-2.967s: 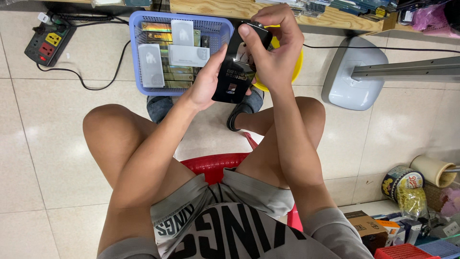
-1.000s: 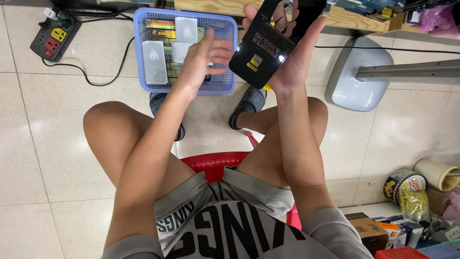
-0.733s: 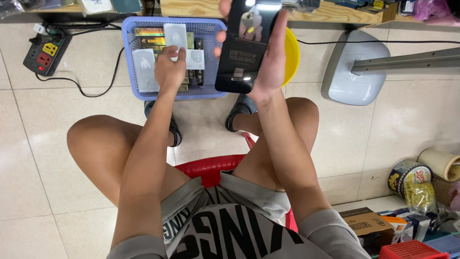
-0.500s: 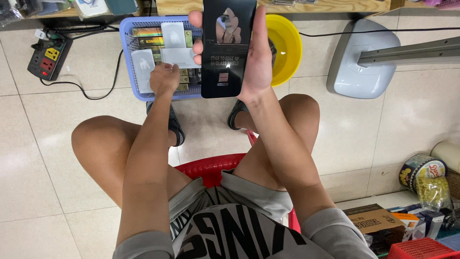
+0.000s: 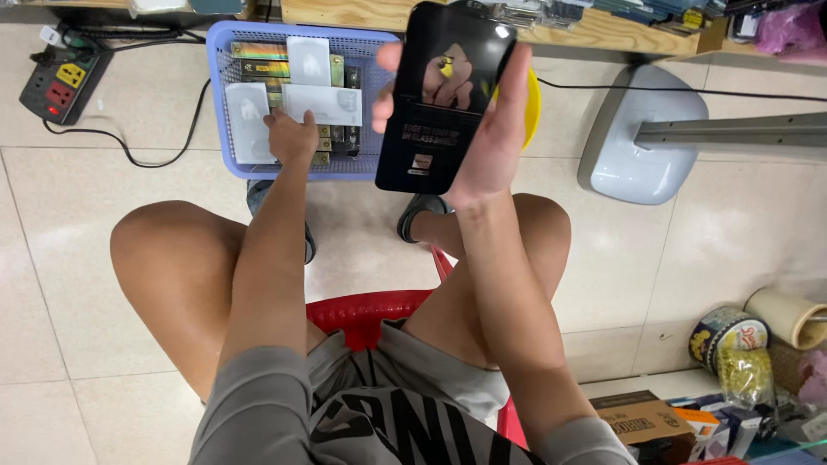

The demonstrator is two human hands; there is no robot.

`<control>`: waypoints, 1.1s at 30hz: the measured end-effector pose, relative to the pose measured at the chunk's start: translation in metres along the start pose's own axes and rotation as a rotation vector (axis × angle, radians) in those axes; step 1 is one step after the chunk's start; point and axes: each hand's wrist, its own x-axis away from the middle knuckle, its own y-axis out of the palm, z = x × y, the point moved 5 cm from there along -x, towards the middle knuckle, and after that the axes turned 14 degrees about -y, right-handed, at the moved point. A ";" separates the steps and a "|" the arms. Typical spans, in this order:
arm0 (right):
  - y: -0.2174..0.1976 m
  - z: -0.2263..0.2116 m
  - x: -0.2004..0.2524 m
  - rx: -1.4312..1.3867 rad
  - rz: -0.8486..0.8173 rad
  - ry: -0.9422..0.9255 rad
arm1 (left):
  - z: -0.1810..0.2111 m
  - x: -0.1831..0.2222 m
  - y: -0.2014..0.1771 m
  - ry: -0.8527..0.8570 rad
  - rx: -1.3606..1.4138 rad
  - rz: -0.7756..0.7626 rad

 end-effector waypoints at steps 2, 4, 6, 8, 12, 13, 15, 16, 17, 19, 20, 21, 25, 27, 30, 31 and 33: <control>-0.006 -0.004 -0.002 0.020 0.013 -0.019 | 0.003 -0.005 0.011 -0.010 0.040 0.006; -0.007 -0.004 -0.006 0.036 0.026 -0.042 | 0.003 -0.014 0.017 -0.018 0.077 0.016; -0.008 -0.005 -0.007 0.003 0.105 -0.064 | 0.004 -0.018 0.020 0.023 0.023 0.140; -0.006 -0.003 -0.009 0.019 0.082 -0.059 | 0.006 -0.019 0.017 0.026 0.061 0.155; -0.004 0.001 -0.008 0.005 0.049 -0.021 | 0.006 -0.017 0.012 -0.002 0.168 0.109; -0.002 0.000 -0.010 0.008 0.048 -0.021 | 0.005 -0.020 0.015 -0.001 0.170 0.107; -0.004 -0.004 -0.013 0.064 0.159 -0.030 | 0.005 -0.024 0.017 0.054 0.372 0.108; -0.003 -0.007 -0.013 0.066 0.156 -0.031 | 0.008 -0.025 0.024 0.056 0.375 0.108; -0.001 -0.009 -0.016 0.090 0.117 -0.062 | 0.013 -0.028 0.023 0.154 0.472 0.145; -0.001 -0.014 -0.018 0.108 0.078 -0.098 | 0.033 -0.017 0.005 0.260 0.564 0.185; -0.003 -0.017 -0.018 0.109 0.091 -0.114 | 0.051 -0.002 -0.013 0.360 0.689 0.127; -0.005 -0.022 -0.018 0.112 0.102 -0.132 | 0.073 0.014 -0.030 0.463 0.815 0.064; -0.004 -0.038 -0.016 0.045 0.145 -0.144 | 0.140 0.105 -0.119 0.540 0.966 -0.206; 0.000 -0.049 -0.014 0.088 0.131 -0.217 | 0.164 0.147 -0.160 0.788 1.025 -0.256; -0.006 -0.057 -0.014 0.107 0.190 -0.231 | 0.175 0.211 -0.217 0.943 0.945 -0.341; -0.003 -0.059 -0.013 0.116 0.185 -0.240 | 0.170 0.227 -0.230 0.953 0.952 -0.346; 0.003 -0.056 -0.014 0.141 0.166 -0.165 | 0.156 0.259 -0.261 1.031 0.918 -0.275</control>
